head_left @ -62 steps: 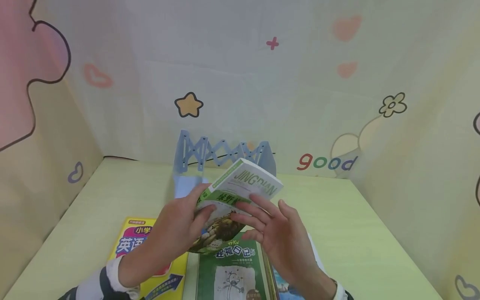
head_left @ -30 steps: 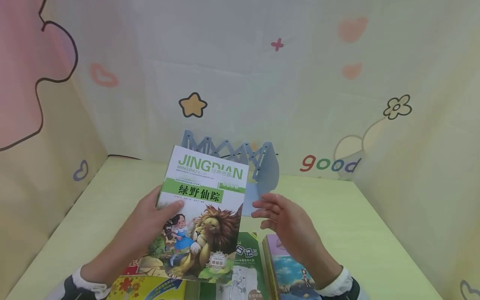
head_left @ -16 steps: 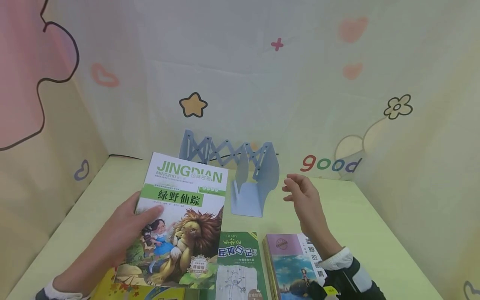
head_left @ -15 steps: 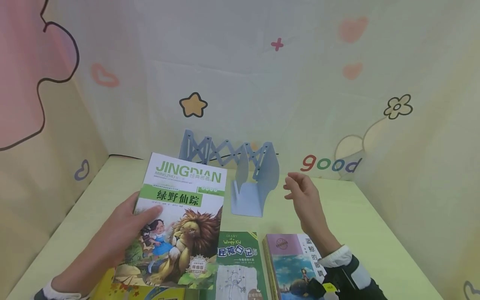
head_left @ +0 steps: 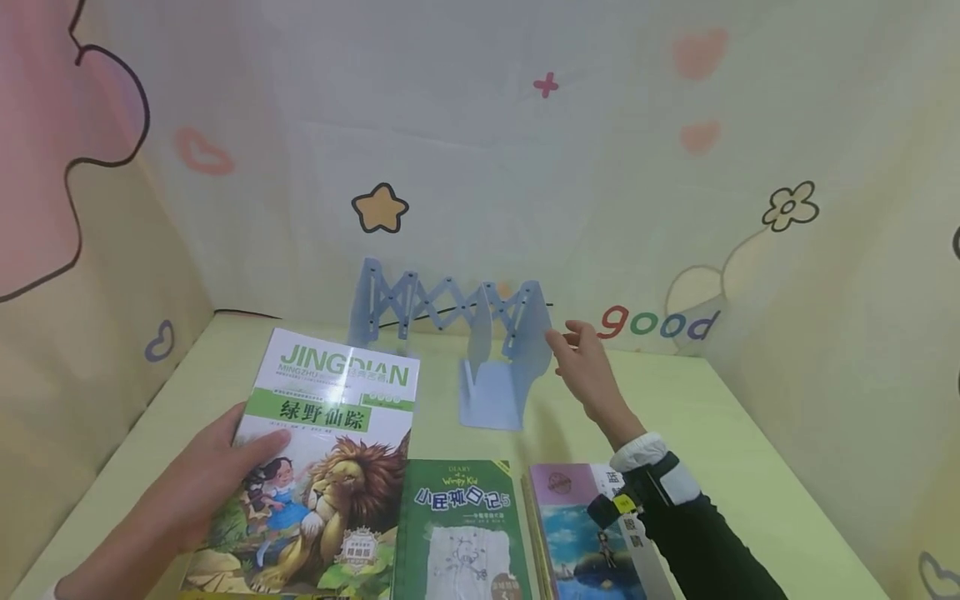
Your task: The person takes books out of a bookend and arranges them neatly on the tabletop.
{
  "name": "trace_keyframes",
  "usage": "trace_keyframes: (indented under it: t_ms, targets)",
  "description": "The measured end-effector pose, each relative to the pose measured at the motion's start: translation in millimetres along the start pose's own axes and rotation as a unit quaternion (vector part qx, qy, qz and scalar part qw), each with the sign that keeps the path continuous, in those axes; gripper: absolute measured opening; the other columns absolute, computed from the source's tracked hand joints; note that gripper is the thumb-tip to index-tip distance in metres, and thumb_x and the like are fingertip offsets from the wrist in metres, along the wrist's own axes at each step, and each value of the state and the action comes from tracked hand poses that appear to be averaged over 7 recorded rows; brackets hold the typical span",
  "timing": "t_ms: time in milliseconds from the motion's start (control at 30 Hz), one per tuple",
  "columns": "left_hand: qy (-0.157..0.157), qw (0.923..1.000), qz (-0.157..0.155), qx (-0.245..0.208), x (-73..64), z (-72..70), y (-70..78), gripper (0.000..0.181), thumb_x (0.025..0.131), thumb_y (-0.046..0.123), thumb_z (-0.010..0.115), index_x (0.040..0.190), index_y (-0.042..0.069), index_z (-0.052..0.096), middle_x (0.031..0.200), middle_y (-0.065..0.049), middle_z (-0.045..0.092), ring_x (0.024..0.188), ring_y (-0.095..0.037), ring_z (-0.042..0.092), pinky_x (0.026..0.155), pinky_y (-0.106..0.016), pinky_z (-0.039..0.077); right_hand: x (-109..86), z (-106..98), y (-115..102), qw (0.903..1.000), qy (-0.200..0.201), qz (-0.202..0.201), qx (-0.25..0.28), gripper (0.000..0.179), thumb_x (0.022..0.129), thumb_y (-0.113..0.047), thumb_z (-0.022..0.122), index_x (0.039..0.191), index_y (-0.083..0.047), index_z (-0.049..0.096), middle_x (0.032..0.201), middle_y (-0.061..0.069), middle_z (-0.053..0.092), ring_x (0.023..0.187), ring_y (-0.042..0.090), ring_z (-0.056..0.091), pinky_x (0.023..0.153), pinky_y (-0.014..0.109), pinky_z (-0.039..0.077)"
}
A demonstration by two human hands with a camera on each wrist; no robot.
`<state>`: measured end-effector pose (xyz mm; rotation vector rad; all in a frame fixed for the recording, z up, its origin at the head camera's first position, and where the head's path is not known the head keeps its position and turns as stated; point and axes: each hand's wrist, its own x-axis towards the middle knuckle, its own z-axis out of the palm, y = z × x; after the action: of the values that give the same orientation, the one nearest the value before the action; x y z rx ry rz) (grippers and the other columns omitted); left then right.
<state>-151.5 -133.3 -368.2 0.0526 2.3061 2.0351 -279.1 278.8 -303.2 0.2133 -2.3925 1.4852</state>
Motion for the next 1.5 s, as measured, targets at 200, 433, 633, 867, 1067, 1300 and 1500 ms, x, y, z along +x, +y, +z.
trace_keyframes:
  t_ms: [200,433,633,867,1067,1300,1500]
  targets:
    - [-0.004,0.9999,-0.012,0.006,0.0,-13.1,-9.8,0.077,0.107,0.036,0.058,0.161,0.006,0.011,0.108,-0.013,0.067,0.084,-0.03,0.074,0.072,-0.051,0.063,18.9,4,-2,0.9993,-0.027,-0.004,-0.026,0.069,0.108,-0.036,0.052,0.158,0.004,0.028,0.151,0.03,0.045,0.128,0.042,0.056,0.099,0.052,0.054]
    - [0.001,0.9993,-0.037,0.002,-3.2,-24.9,-23.3,0.076,0.108,0.035,0.056,0.159,0.002,0.011,0.104,-0.011,0.066,0.082,-0.03,0.074,0.072,-0.05,0.063,29.7,11,-8,0.9969,-0.038,-0.011,-0.068,0.059,0.11,-0.032,0.048,0.155,0.003,0.037,0.143,0.027,0.053,0.118,0.04,0.062,0.09,0.046,0.059]
    - [-0.01,0.9979,-0.064,-0.01,-6.2,-30.7,-34.1,0.077,0.107,0.037,0.057,0.16,0.004,0.011,0.106,-0.013,0.065,0.085,-0.032,0.072,0.074,-0.051,0.062,32.6,15,-4,0.9911,-0.041,-0.038,-0.121,0.05,0.111,-0.029,0.039,0.147,0.005,0.047,0.132,0.026,0.061,0.115,0.04,0.063,0.093,0.051,0.054]
    - [-0.034,0.9965,-0.072,-0.026,-8.3,-32.4,-34.4,0.078,0.107,0.038,0.057,0.159,0.004,0.009,0.103,-0.013,0.066,0.085,-0.033,0.073,0.075,-0.053,0.062,32.6,16,3,0.9844,-0.043,-0.049,-0.163,0.045,0.11,-0.024,0.034,0.13,0.009,0.056,0.123,0.027,0.067,0.1,0.035,0.064,0.079,0.046,0.052]
    - [-0.041,0.9939,-0.088,-0.052,-8.9,-27.9,-35.1,0.082,0.106,0.037,0.059,0.161,0.006,0.007,0.108,-0.013,0.068,0.09,-0.037,0.073,0.078,-0.054,0.061,33.1,16,4,0.9847,-0.042,-0.052,-0.161,0.046,0.111,-0.023,0.034,0.134,0.01,0.055,0.127,0.028,0.065,0.102,0.036,0.064,0.08,0.046,0.052]
    - [-0.056,0.9953,-0.071,-0.035,-4.1,-27.8,-47.9,0.076,0.109,0.03,0.053,0.16,-0.001,0.006,0.106,-0.011,0.069,0.088,-0.034,0.073,0.077,-0.052,0.062,31.1,16,5,0.9828,-0.043,-0.058,-0.17,0.046,0.111,-0.023,0.033,0.136,0.01,0.054,0.127,0.029,0.065,0.099,0.036,0.064,0.078,0.046,0.052]
    - [-0.064,0.9962,-0.058,-0.013,-0.1,-31.3,-57.4,0.072,0.11,0.026,0.051,0.157,-0.008,0.008,0.107,-0.009,0.07,0.088,-0.032,0.073,0.076,-0.048,0.062,32.8,19,7,0.9811,-0.03,-0.066,-0.179,0.043,0.109,-0.02,0.034,0.129,0.011,0.056,0.122,0.029,0.067,0.097,0.036,0.063,0.08,0.048,0.052]
